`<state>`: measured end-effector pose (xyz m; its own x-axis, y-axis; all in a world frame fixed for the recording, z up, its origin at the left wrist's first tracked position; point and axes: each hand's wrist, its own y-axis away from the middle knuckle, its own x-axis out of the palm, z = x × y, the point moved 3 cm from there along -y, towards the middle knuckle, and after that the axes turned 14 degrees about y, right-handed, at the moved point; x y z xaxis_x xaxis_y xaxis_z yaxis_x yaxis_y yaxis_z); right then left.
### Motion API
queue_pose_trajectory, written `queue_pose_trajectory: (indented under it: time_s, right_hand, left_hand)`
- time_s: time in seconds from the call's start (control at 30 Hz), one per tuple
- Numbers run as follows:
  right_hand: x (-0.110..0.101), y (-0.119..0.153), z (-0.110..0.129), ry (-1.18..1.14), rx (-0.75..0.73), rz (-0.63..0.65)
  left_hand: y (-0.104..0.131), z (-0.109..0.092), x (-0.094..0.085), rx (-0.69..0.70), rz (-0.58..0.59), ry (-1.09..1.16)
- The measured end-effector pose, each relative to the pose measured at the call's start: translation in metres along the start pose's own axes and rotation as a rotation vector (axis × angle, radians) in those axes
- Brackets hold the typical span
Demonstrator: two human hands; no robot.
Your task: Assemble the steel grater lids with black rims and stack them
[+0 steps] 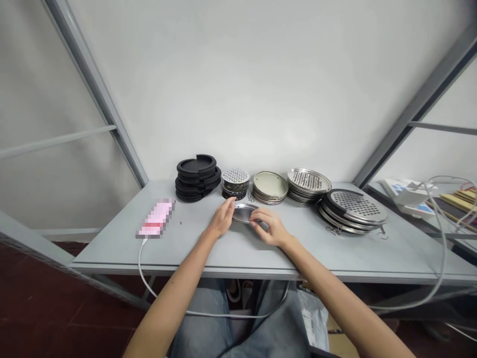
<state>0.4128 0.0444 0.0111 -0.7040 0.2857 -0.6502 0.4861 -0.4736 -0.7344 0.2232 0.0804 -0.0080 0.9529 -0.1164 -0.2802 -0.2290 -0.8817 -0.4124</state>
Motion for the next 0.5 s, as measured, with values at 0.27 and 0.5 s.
queue_pose_trajectory:
  time_s: [0.27,0.5]
  right_hand:
    - [0.007,0.003,0.008,-0.04,0.0,0.228]
    - [0.008,0.005,-0.022,0.042,0.285,0.049]
  left_hand:
    - [-0.001,0.001,0.006,0.029,0.036,-0.119]
    - [0.0,0.004,0.005,0.01,-0.006,-0.266]
